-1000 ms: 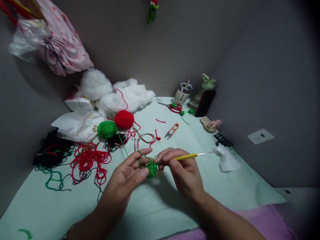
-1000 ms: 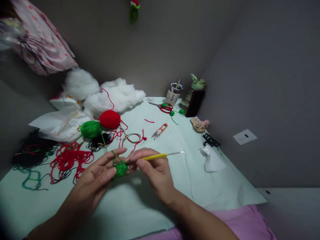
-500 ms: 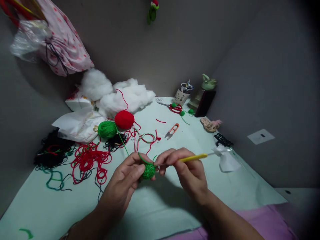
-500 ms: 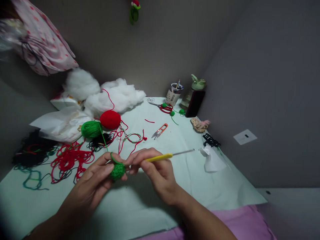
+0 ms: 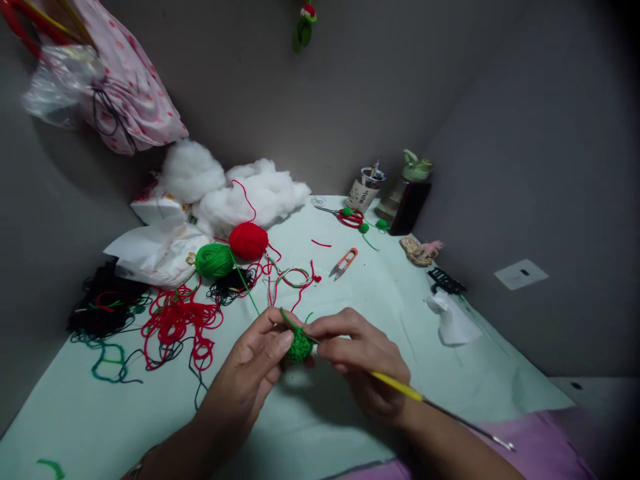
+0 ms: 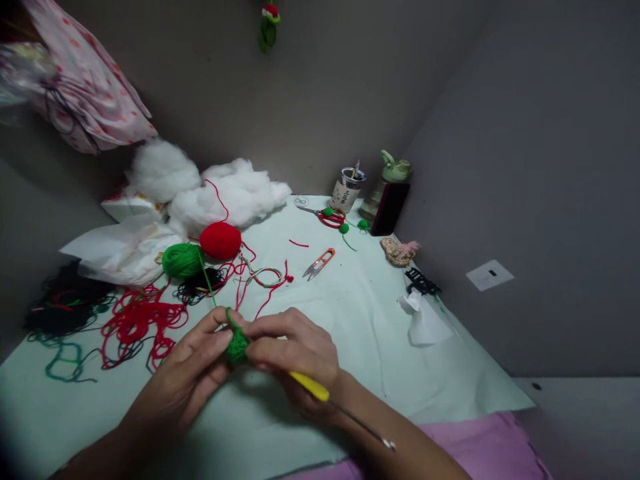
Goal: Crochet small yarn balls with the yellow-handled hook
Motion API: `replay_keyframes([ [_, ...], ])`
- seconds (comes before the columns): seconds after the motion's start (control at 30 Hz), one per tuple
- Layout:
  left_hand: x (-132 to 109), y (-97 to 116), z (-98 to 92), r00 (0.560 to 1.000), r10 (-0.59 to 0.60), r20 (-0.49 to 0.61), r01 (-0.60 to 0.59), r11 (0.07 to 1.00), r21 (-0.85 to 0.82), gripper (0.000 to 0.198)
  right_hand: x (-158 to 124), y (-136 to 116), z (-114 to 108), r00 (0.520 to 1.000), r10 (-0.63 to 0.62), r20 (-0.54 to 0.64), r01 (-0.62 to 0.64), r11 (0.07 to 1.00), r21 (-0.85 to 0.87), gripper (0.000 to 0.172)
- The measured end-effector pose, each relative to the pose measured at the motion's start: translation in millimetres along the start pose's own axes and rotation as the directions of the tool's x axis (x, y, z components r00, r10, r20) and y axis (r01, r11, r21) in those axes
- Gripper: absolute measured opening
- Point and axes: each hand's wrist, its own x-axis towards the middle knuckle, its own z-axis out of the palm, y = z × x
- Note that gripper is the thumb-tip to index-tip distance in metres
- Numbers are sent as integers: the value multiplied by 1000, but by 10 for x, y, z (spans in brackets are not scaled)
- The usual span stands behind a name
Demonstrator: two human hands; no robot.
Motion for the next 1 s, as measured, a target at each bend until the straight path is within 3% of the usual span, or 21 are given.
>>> replay_keyframes([
  [0.1,20,-26,-14,999,10,32,-9,999,-40,11,-29,10,4,999,-46,17,48,991,-125,28],
  [0.27,-1,-88,-28,997,5,-79,-1,999,50,47,-76,17,27,987,-131,91,157,904,-397,34],
  [0.37,-32,-99,2,997,54,-61,-48,995,90,53,-122,50,70,973,-211,88,227,836,-500,38],
  [0.6,-44,-11,17,984,-145,106,154,984,-89,33,-147,41,31,984,-151,90,169,954,-249,60],
  [1.0,18,-44,-34,990,-80,117,97,984,-148,35,-149,56,90,985,-151,-78,135,975,-177,35],
])
